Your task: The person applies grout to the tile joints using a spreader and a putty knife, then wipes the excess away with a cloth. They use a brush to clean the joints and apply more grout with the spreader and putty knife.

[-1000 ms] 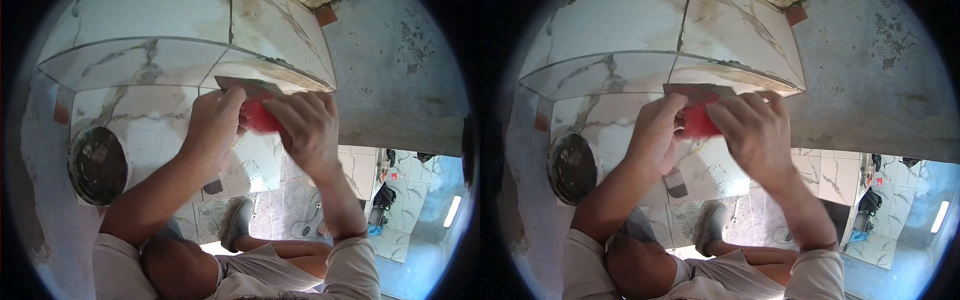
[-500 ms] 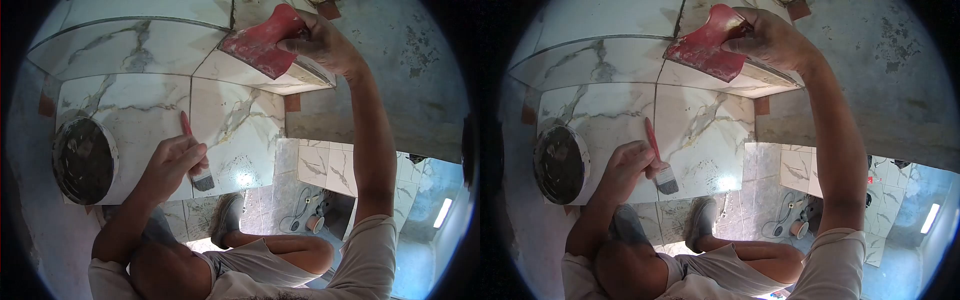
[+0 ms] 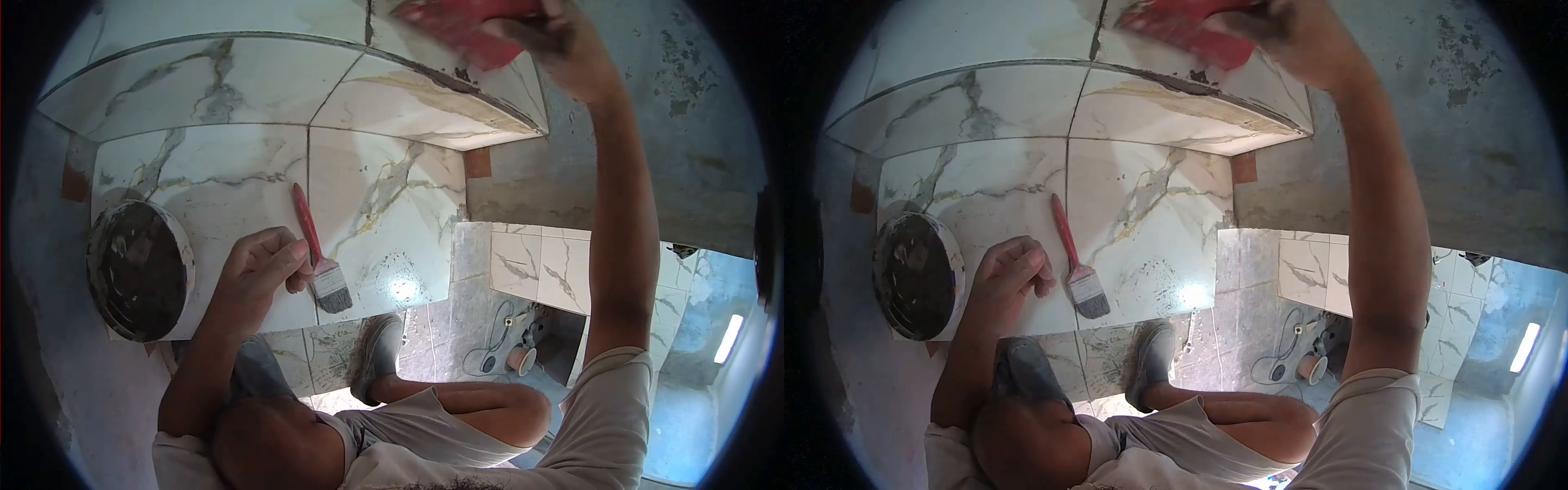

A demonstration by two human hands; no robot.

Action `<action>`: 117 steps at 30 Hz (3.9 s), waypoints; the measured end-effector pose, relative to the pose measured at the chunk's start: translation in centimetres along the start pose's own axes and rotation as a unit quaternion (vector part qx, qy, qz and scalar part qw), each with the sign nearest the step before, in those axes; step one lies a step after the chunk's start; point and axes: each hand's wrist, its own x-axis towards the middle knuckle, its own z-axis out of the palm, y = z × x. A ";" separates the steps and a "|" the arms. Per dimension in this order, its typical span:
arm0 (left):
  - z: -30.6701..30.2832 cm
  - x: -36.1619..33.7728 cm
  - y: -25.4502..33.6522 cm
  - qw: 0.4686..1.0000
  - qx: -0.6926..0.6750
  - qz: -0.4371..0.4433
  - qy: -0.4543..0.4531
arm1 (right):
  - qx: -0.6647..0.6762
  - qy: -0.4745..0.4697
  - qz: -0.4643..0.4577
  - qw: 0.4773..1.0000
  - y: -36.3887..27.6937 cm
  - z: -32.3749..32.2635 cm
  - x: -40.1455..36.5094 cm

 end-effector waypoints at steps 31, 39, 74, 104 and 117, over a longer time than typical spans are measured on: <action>-3.3 -2.9 -2.1 0.997 0.072 -0.028 0.024 | -0.273 0.138 -0.170 0.937 0.5 3.2 -5.8; -3.2 -2.8 -2.4 0.998 0.059 -0.028 0.009 | -0.250 0.093 -0.179 0.947 0.2 3.8 -2.8; -6.2 -3.5 -5.4 0.996 0.054 -0.061 -0.024 | -0.251 0.250 -0.146 0.924 -0.4 7.3 -4.0; -6.7 -3.3 -5.6 0.998 0.036 -0.046 -0.028 | -0.299 0.263 -0.182 0.899 -1.3 6.7 -3.9; -7.0 -3.1 -6.0 0.998 0.026 -0.044 -0.024 | -0.354 0.217 -0.179 0.892 3.5 5.2 -7.4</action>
